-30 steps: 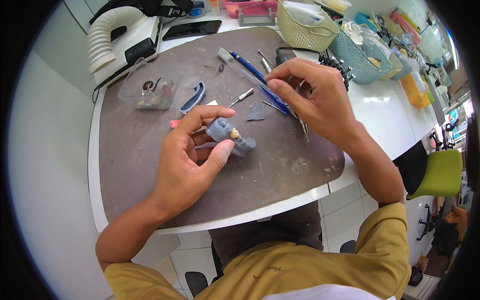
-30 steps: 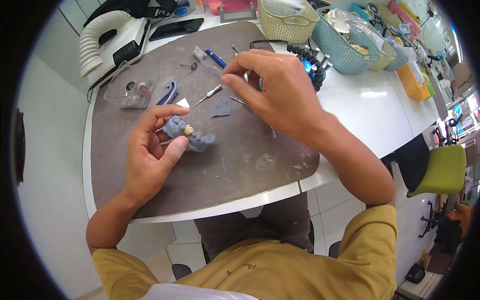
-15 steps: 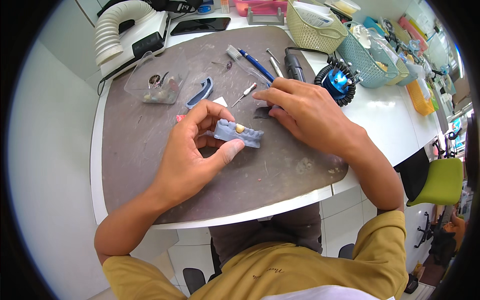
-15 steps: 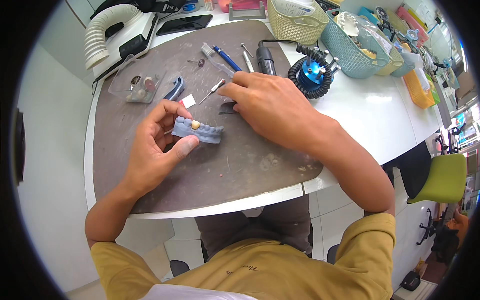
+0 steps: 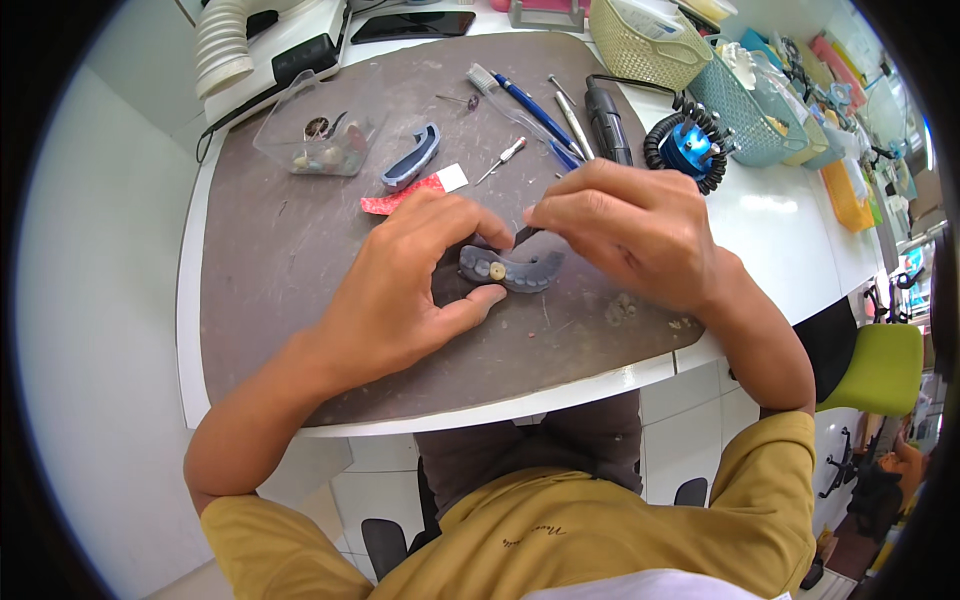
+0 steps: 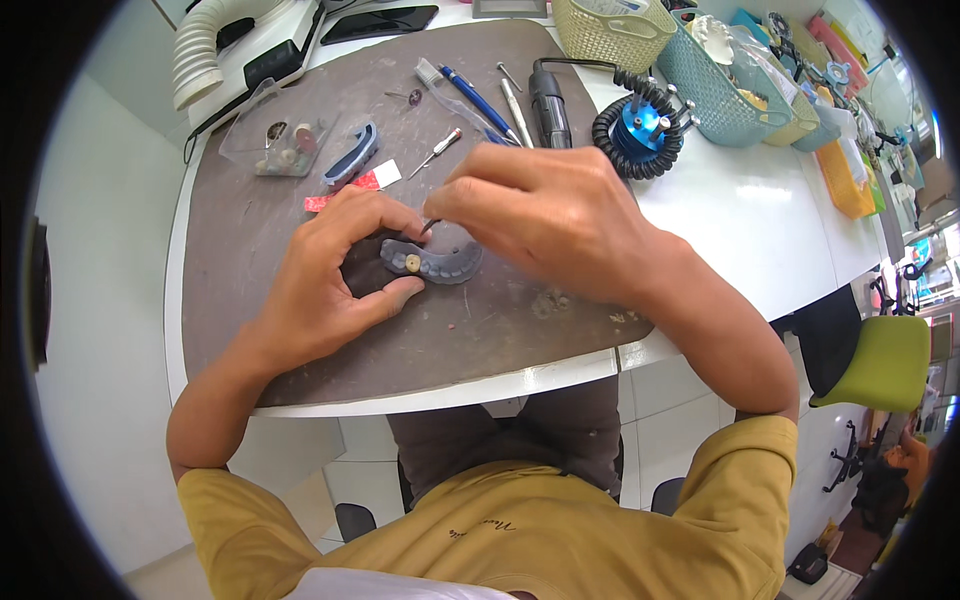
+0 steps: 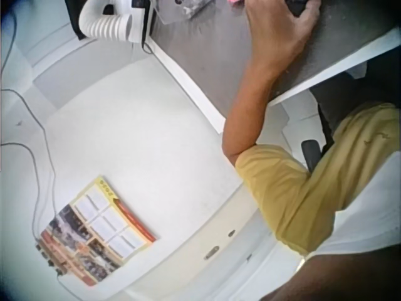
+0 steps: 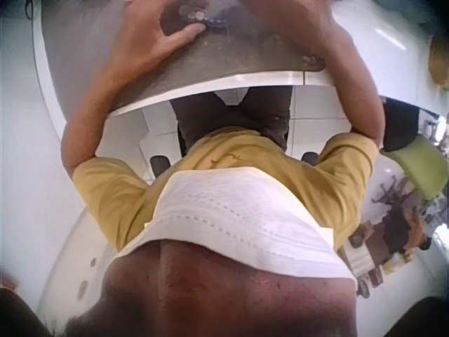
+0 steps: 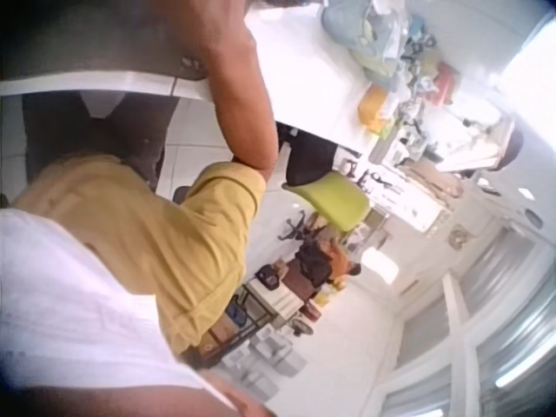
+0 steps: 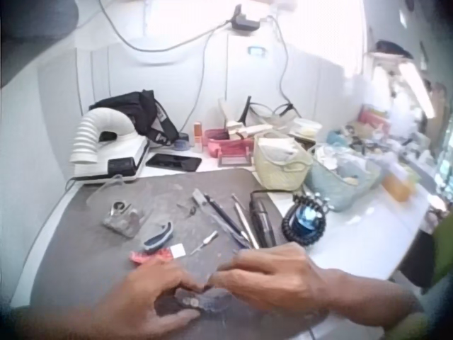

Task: The person places a dental crown onto a model of a lower jaw, aligns it with the neighboring teeth, and uses a handheld rotary grinding tool to refine the crown's shape before checking the fit again.

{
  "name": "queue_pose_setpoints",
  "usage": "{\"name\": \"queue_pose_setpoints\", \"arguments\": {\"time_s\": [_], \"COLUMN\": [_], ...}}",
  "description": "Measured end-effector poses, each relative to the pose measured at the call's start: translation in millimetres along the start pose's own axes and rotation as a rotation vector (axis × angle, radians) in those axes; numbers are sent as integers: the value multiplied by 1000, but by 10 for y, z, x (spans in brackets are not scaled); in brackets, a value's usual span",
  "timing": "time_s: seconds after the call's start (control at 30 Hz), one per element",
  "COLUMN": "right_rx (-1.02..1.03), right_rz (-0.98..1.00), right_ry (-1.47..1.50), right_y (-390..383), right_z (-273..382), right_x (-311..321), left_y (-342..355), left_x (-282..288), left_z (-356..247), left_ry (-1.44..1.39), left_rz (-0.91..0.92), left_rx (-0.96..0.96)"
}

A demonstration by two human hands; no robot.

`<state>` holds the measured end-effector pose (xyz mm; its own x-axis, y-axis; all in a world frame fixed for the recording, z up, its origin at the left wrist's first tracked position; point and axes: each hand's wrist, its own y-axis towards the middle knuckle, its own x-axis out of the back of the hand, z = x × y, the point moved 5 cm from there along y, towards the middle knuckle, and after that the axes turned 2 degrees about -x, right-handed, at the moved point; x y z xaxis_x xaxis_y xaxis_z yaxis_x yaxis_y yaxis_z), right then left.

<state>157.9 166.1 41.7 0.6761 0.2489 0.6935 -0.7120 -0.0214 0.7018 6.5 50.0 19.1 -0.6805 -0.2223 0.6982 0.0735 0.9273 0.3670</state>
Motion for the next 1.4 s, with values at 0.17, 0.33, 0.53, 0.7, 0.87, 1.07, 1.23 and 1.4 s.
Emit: {"name": "queue_pose_setpoints", "arguments": {"time_s": [0.17,0.33,0.53,0.7,0.87,1.07,1.23,1.4], "right_rx": [53,177,190,160,151,133,136,134], "right_rz": [14,96,144,168,175,173,164,150], "right_ry": [44,51,44,34,2,13,2,8], "right_y": [-8,-38,-144,-135,-124,-115,-127,-134], "right_z": [96,257,268,273,307,301,308,314], "right_x": [39,17,-108,-114,-99,-102,-101,-99], "left_y": [19,3,1,-14,-9,-12,-7,-17], "left_x": [28,15,5,-3,0,-21,-14,-3], "left_z": [49,95,83,107,94,112,95,90], "left_ry": [-27,-157,-167,-184,-190,-157,-155,-166], "left_rz": [36,38,25,9,2,23,-11,-7], "left_rx": [-18,40,18,46,3,23,16,2]}}
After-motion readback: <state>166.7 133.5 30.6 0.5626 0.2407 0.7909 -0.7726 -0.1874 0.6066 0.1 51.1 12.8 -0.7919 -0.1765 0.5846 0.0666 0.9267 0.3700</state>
